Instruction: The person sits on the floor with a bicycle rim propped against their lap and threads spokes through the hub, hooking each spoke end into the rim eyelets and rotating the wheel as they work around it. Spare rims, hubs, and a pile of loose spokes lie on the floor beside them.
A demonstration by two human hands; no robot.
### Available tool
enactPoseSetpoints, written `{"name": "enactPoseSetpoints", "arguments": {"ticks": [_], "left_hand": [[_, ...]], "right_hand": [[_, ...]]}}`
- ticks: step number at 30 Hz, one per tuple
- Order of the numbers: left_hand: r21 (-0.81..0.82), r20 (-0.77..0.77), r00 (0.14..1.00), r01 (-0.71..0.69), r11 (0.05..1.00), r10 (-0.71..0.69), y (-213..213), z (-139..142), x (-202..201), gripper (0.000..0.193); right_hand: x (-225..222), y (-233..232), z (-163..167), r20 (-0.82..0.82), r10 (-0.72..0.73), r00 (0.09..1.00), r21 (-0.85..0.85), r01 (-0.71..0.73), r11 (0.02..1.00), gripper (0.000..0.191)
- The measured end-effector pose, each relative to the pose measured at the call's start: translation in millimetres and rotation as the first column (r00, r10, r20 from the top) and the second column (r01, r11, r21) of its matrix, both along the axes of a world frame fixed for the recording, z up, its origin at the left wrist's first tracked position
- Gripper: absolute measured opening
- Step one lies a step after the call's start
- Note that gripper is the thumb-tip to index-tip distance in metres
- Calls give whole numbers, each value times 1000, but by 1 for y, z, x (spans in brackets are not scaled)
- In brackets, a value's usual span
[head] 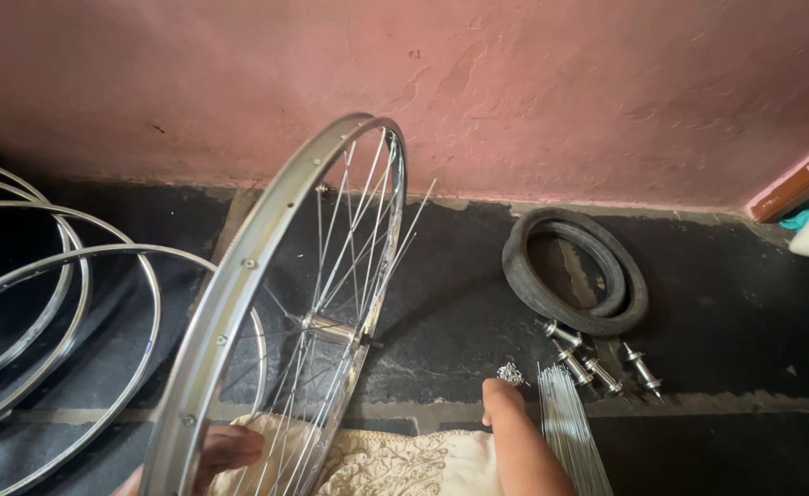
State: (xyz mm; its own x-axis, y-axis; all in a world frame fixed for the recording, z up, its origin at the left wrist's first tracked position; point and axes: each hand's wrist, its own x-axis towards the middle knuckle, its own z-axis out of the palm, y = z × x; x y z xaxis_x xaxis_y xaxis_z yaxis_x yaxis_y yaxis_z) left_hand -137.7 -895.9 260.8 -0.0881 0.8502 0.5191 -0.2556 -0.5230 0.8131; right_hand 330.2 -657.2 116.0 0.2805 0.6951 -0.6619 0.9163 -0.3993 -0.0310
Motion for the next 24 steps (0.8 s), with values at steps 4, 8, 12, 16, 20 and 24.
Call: {"name": "enactPoseSetpoints", "arguments": {"ticks": [4,8,12,16,20,24], "left_hand": [[-66,6,996,84,994,-84,1,-3,-9,44],[-75,-35,999,12,997,-14,3,-36,-29,50],[-170,93,982,178,969,-164,7,-59,-56,57],[-203,302,870,459,865,-391,19,-72,-83,56],[-249,271,937,289,924,-221,5,-86,-93,57],[-367,144,940,341,865,-309,3,-78,-108,47]], "right_hand": [[2,12,-8,-116,-219,969,25,223,974,38],[2,16,-8,-72,-163,984,36,166,986,35],[10,14,-3,-164,77,983,183,-47,982,19],[29,4,11,-117,468,876,478,-364,799,23],[57,-31,8,322,864,388,447,-867,222,56],[68,-76,-25,547,829,120,440,-883,-162,56]]}}
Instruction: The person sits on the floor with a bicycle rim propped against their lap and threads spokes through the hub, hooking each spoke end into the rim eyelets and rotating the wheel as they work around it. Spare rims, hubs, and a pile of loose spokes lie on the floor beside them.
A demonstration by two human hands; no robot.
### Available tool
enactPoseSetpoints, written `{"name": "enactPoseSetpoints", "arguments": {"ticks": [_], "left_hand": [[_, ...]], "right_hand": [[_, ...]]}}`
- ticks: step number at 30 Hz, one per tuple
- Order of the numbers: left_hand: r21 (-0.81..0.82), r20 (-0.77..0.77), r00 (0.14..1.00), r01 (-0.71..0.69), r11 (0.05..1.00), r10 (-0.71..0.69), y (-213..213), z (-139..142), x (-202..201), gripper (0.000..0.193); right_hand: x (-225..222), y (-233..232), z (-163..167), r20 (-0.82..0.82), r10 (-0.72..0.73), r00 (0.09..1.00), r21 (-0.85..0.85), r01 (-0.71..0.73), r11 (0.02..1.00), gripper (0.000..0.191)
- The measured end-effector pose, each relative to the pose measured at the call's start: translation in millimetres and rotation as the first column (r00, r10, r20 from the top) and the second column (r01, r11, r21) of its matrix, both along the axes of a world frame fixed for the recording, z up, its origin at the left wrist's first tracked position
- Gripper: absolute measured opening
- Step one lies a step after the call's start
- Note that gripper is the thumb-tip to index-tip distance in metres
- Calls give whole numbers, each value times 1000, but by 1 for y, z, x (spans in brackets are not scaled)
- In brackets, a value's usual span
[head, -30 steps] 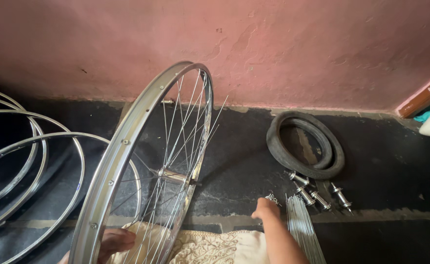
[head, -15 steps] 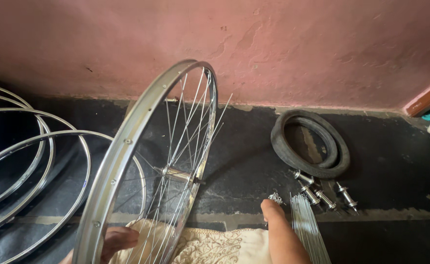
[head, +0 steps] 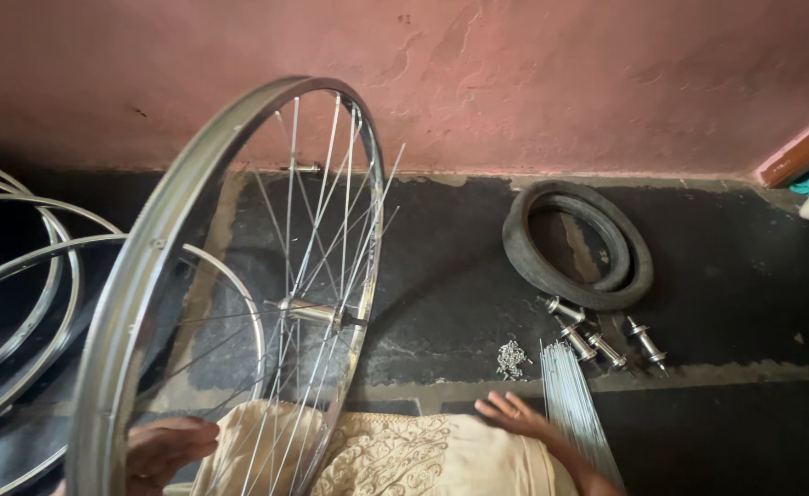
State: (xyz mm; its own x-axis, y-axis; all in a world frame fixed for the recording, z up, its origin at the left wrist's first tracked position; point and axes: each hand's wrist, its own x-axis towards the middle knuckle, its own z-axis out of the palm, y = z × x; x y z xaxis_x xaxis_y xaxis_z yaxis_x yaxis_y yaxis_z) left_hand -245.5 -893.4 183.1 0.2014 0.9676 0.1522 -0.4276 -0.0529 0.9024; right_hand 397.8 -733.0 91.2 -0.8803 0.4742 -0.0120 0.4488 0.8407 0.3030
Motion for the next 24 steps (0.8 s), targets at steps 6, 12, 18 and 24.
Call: {"name": "enactPoseSetpoints", "arguments": {"ticks": [6,12,18,24], "left_hand": [[-22,38,998,58,998,-57,7,56,8,64],[-25,102,993,-58,998,60,12,89,49,71],[88,101,995,-16,996,8,8,112,79,78],[108,5,1000,-21,994,20,5,131,105,74]], "right_hand": [[7,-7,-17,-209,60,976,377,24,926,58],[15,5,3,119,-323,939,-318,344,883,74],[24,31,-4,-199,-542,817,-252,492,833,67],[39,55,-14,-244,-811,532,-264,768,583,38]]}}
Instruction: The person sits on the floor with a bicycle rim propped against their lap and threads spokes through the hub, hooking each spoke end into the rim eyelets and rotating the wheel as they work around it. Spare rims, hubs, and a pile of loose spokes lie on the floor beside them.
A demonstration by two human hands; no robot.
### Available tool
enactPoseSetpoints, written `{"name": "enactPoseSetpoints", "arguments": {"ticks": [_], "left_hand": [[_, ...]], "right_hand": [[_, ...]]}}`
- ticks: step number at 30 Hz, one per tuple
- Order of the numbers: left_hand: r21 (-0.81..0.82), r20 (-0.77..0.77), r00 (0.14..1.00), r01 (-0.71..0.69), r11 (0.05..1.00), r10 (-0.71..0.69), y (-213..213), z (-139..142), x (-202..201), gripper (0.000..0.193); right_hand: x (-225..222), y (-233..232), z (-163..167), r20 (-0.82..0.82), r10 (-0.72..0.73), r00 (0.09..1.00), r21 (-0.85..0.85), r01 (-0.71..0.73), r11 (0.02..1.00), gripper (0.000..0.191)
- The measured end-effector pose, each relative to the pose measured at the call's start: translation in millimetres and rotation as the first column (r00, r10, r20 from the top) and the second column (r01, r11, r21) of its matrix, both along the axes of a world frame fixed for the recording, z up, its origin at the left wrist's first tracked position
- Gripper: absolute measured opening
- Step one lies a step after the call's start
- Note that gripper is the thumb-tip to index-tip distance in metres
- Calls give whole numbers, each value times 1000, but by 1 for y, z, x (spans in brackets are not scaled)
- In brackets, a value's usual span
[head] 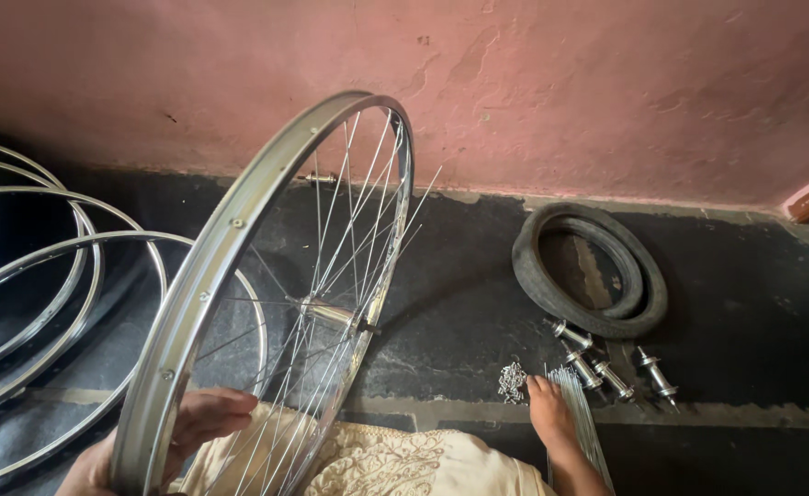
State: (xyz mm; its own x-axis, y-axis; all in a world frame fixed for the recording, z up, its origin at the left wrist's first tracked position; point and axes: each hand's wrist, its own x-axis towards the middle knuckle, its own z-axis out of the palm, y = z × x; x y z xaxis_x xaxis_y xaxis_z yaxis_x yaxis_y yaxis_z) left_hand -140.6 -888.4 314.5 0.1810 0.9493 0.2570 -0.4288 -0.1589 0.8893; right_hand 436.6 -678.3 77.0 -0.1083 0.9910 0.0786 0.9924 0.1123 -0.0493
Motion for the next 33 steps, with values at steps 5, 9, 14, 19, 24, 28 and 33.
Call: {"name": "enactPoseSetpoints", "arguments": {"ticks": [5,9,14,19,24,28,33], "left_hand": [[-84,1,999,-45,995,45,5,15,2,83],[-63,17,998,-53,997,55,7,33,11,79],[-100,-64,981,-190,977,184,-6,61,27,84],[-161,-75,976,-213,964,203,-8,71,34,89],[-139,-81,976,-212,967,203,-4,73,37,89],[-197,-171,972,-192,962,159,-5,82,33,87],[-114,-224,969,-130,985,102,-3,94,27,90]], "right_hand": [[-3,18,6,-188,-378,907,-307,311,900,21],[-8,22,12,-23,-196,980,-249,184,951,18],[-11,18,16,19,-201,979,-269,198,943,23],[-10,12,20,-226,-448,865,-374,347,860,33],[-12,15,23,114,-140,984,-292,168,942,32],[-13,22,20,-92,-412,907,-362,355,862,35],[-1,19,10,13,-223,975,-190,222,956,26]]}}
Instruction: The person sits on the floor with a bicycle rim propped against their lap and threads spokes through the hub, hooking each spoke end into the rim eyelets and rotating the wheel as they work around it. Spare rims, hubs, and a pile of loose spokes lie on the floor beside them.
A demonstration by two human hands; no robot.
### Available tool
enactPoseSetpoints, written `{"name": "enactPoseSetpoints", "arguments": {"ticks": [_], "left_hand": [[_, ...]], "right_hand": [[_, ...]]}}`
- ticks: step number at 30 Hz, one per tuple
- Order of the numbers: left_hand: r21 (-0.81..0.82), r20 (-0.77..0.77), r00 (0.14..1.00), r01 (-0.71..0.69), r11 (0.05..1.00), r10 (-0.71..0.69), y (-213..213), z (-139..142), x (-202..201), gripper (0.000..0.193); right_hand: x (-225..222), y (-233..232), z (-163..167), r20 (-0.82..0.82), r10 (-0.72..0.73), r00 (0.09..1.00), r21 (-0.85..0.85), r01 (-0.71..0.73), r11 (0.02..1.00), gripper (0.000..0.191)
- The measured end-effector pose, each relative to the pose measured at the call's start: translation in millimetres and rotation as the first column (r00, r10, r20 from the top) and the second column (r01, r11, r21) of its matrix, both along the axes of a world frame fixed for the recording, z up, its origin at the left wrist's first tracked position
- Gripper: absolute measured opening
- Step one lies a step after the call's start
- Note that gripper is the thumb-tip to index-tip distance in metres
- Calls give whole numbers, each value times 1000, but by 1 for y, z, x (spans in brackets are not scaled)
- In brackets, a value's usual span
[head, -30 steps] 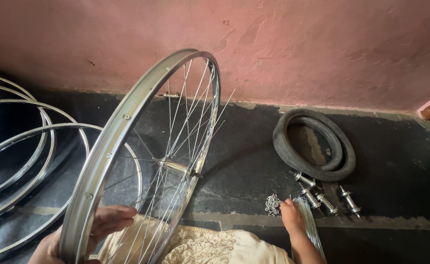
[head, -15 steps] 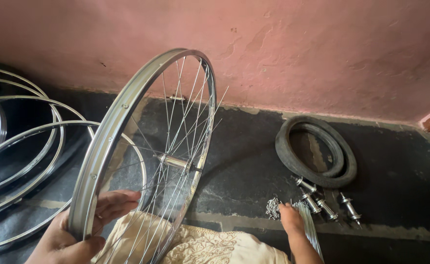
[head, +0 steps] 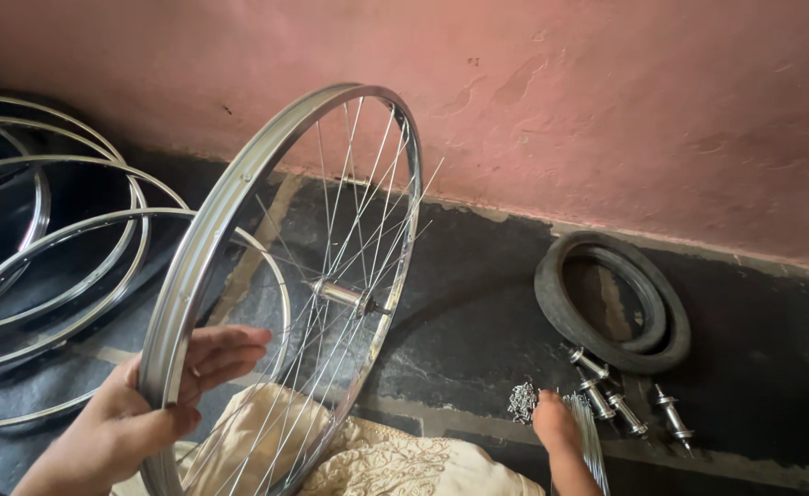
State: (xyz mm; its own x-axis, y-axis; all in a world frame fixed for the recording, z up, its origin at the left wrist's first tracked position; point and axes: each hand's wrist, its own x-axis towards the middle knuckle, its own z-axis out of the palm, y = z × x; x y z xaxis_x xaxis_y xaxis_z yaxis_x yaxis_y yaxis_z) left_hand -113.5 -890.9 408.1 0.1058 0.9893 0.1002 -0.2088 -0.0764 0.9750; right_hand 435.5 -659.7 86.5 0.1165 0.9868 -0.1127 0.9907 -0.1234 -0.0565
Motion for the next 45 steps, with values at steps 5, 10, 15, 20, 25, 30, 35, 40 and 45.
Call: {"name": "enactPoseSetpoints", "arguments": {"ticks": [5,10,15,20,25,30,35,40,45], "left_hand": [[-23,-9,998,-63,998,63,6,13,0,80],[-4,-17,999,-38,999,38,6,22,16,71],[29,-96,990,-103,994,105,11,14,69,46],[-34,67,971,-228,973,230,3,7,145,35],[156,-46,963,-255,954,265,-23,-4,165,32],[442,-222,965,229,867,-142,-21,-7,104,40],[245,-48,888,454,857,-457,3,-15,82,41],[214,-36,913,405,889,-407,29,-34,93,24],[492,-101,928,360,792,-359,49,-55,97,19]], "right_hand": [[17,-15,3,-458,-231,859,58,288,956,28],[-16,-76,37,-943,75,323,161,248,955,29],[-121,-179,116,-997,69,27,69,21,997,11],[-207,-257,207,-722,651,-233,679,-416,605,15],[-248,-290,229,-820,543,-181,559,-452,695,10],[-250,-300,211,-864,461,-204,502,-417,758,13],[-247,-298,207,-869,424,-255,495,-445,747,16],[-248,-301,210,-825,519,-223,559,-452,695,17],[-244,-297,204,-796,567,-212,593,-457,663,17]]}}
